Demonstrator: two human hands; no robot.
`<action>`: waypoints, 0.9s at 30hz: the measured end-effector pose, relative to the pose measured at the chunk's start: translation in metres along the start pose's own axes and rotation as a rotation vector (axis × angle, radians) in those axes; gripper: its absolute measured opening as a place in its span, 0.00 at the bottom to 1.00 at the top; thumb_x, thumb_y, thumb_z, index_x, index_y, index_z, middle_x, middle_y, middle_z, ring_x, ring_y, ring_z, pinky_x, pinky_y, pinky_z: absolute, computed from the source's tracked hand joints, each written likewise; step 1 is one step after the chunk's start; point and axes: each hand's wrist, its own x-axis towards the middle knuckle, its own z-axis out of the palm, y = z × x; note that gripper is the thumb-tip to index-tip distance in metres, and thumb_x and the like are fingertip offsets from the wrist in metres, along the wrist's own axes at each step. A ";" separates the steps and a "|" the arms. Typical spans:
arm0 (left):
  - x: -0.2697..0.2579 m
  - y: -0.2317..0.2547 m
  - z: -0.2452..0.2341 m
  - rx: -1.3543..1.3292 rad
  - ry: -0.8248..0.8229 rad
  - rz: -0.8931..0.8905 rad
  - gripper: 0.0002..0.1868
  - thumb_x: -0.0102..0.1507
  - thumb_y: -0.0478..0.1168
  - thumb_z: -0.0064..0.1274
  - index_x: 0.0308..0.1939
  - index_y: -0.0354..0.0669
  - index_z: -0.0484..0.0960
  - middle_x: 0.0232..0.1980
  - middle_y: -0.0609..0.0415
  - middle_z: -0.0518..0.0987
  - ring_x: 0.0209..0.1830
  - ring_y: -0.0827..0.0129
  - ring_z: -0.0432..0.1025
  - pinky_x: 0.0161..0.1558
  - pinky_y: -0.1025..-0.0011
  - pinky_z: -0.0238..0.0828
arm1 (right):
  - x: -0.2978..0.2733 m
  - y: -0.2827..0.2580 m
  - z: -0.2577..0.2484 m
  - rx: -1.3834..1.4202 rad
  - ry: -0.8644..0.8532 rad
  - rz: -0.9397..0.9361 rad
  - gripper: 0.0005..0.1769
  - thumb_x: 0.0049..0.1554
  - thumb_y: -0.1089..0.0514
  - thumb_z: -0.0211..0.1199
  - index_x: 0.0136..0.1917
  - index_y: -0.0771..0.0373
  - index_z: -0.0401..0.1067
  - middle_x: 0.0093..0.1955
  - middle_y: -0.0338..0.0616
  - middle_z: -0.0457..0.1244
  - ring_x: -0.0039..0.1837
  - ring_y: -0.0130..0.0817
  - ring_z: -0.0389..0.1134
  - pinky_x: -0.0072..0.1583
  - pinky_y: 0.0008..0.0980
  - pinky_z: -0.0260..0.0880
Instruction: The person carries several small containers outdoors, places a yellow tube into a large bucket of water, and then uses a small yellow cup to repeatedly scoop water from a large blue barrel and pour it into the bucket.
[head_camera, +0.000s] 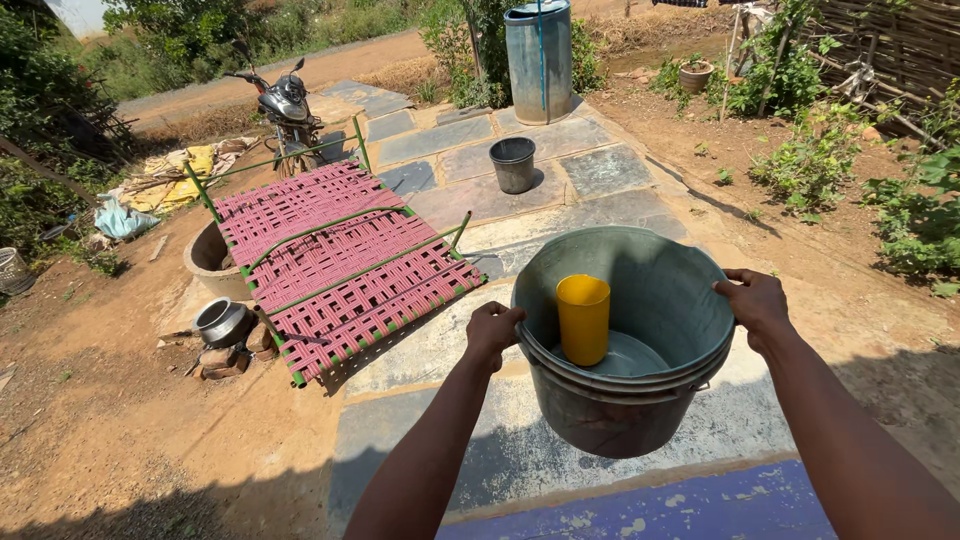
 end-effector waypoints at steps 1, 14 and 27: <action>0.001 0.002 0.001 0.007 0.009 -0.011 0.13 0.56 0.38 0.65 0.30 0.34 0.77 0.31 0.48 0.79 0.28 0.67 0.76 0.32 0.69 0.81 | 0.002 0.003 0.001 -0.030 0.005 0.005 0.21 0.58 0.62 0.66 0.64 0.69 0.75 0.48 0.55 0.71 0.41 0.36 0.71 0.40 0.38 0.69; 0.052 -0.022 0.077 -0.104 -0.063 -0.093 0.10 0.58 0.35 0.63 0.29 0.35 0.76 0.32 0.48 0.80 0.27 0.66 0.78 0.35 0.67 0.84 | 0.064 0.021 -0.039 -0.096 0.009 0.069 0.19 0.58 0.62 0.67 0.63 0.70 0.77 0.43 0.53 0.70 0.37 0.36 0.66 0.38 0.39 0.64; 0.090 -0.018 0.173 -0.134 -0.050 -0.062 0.12 0.58 0.35 0.62 0.25 0.38 0.74 0.30 0.49 0.79 0.26 0.69 0.76 0.32 0.68 0.82 | 0.160 0.041 -0.088 -0.030 0.027 0.037 0.19 0.58 0.65 0.64 0.63 0.67 0.76 0.44 0.51 0.70 0.39 0.33 0.68 0.40 0.35 0.68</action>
